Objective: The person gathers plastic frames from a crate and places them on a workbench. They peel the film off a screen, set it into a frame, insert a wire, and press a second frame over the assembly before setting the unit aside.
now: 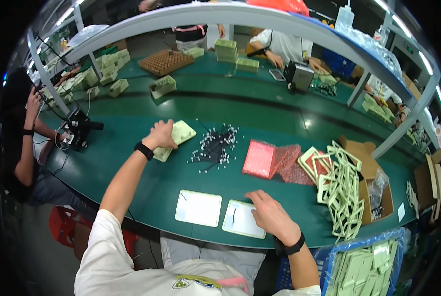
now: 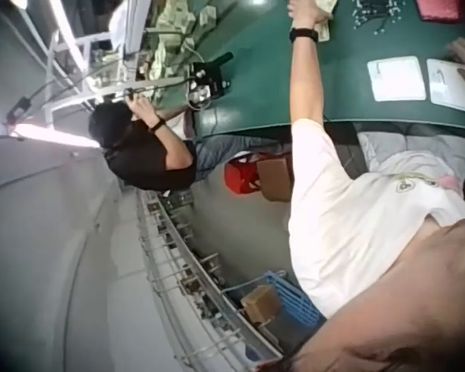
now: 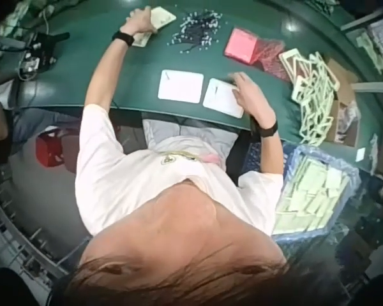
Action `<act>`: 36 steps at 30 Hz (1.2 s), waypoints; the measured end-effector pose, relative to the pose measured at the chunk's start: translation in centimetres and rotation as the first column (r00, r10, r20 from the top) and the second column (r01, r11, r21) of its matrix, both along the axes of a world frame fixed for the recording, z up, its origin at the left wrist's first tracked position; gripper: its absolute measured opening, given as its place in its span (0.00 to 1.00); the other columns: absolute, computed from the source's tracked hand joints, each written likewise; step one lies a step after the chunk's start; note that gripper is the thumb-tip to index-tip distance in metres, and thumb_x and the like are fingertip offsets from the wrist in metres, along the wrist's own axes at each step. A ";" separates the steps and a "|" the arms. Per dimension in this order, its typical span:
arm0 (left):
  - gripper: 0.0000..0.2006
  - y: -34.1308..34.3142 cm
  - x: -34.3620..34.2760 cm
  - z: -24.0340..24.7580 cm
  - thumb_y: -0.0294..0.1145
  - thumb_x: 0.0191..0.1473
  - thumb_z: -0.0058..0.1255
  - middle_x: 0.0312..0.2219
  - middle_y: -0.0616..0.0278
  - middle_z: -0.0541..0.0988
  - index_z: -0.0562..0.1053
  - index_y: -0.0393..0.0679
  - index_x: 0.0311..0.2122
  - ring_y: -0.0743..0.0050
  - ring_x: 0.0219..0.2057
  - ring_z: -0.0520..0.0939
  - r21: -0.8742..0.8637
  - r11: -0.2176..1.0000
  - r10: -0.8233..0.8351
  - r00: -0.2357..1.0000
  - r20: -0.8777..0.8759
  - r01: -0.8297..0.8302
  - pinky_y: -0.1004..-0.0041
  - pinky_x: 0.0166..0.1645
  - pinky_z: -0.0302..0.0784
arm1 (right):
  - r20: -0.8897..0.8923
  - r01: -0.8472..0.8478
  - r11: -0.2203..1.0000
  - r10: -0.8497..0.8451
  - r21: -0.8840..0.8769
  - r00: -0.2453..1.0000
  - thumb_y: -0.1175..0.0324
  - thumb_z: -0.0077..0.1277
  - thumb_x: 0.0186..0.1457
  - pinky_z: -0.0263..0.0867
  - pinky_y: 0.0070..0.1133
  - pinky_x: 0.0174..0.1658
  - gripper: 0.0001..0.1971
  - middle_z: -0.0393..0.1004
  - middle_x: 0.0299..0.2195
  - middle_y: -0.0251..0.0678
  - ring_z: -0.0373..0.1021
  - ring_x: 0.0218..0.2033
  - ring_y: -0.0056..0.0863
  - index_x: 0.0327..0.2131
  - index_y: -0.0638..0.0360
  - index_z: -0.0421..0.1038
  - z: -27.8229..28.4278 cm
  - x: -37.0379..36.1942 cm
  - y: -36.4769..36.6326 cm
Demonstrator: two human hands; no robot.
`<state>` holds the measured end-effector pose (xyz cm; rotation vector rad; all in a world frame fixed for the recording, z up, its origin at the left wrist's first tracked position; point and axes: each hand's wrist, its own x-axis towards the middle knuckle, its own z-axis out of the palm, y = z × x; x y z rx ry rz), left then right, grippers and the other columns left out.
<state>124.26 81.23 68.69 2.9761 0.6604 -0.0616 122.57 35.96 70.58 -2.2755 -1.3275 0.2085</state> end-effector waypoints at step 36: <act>0.22 -10.1 -17.2 0.1 0.23 0.49 0.62 0.47 0.58 0.80 0.76 0.40 0.52 0.68 0.37 0.84 -0.770 0.457 -0.152 0.892 0.425 0.445 0.70 0.43 0.79 | 0.091 -0.329 0.940 0.322 0.088 0.942 0.69 0.71 0.36 0.59 0.40 0.63 0.41 0.59 0.63 0.55 0.59 0.62 0.54 0.55 0.60 0.60 3.4 -2.7 9.5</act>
